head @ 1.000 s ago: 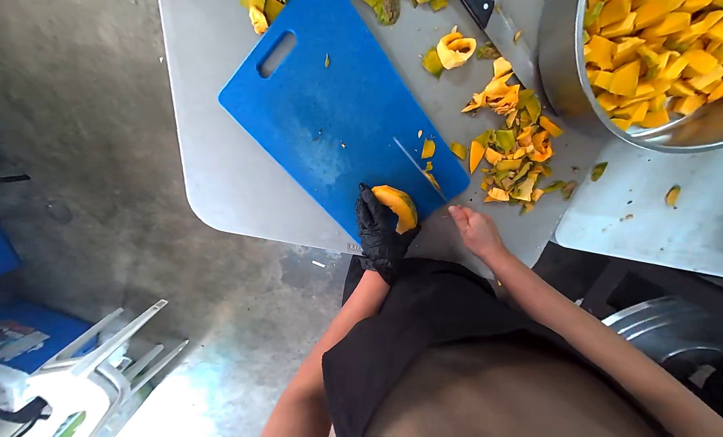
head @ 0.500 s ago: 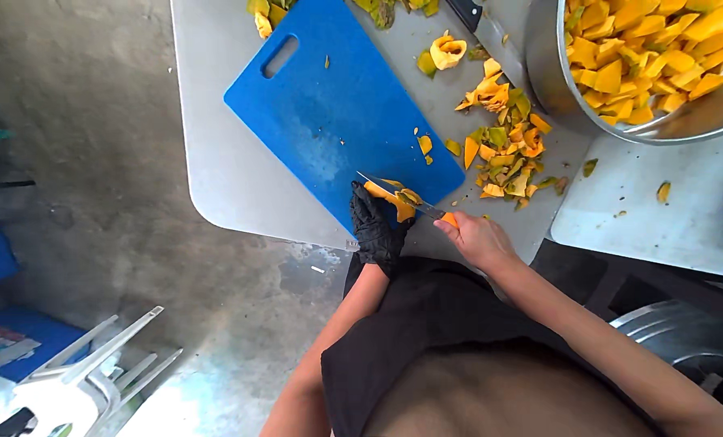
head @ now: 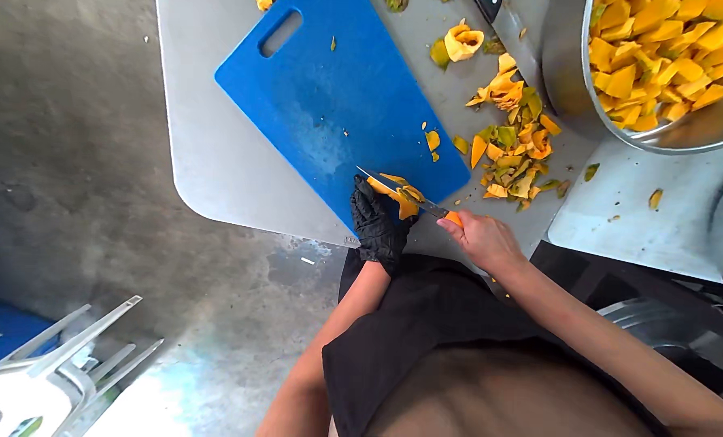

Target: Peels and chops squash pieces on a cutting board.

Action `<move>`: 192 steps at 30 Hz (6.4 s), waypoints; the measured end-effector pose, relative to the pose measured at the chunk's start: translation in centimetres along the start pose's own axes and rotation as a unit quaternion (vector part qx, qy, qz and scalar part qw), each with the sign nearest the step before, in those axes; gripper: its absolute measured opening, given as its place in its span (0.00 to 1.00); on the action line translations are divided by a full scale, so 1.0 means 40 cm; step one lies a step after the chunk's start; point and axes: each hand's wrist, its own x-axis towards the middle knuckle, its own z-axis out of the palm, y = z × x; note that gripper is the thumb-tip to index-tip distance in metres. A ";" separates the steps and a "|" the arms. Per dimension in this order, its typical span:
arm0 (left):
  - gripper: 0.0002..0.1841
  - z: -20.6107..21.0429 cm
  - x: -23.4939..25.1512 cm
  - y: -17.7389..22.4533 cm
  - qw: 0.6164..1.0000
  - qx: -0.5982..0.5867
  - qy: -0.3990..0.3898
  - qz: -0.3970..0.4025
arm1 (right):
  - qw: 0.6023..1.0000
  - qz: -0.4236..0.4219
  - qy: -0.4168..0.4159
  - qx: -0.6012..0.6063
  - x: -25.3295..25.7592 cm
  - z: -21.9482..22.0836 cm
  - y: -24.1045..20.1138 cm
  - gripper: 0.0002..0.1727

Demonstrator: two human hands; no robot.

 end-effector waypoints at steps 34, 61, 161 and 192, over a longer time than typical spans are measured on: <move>0.66 0.001 -0.001 -0.007 0.999 0.015 0.013 0.028 | 0.995 0.012 0.001 0.098 0.033 0.130 0.013 0.32; 0.20 -0.174 0.226 0.032 0.957 0.054 -0.201 0.201 | 0.835 0.139 -0.095 0.523 0.045 0.015 0.123 0.30; 0.21 -0.058 0.018 0.200 0.846 -0.479 -0.225 0.061 | 0.928 -0.154 0.290 0.174 -0.117 0.097 0.219 0.43; 0.16 -0.124 -0.041 0.311 0.764 -0.577 -0.287 0.037 | 0.902 -0.194 0.365 0.121 -0.152 0.098 0.250 0.42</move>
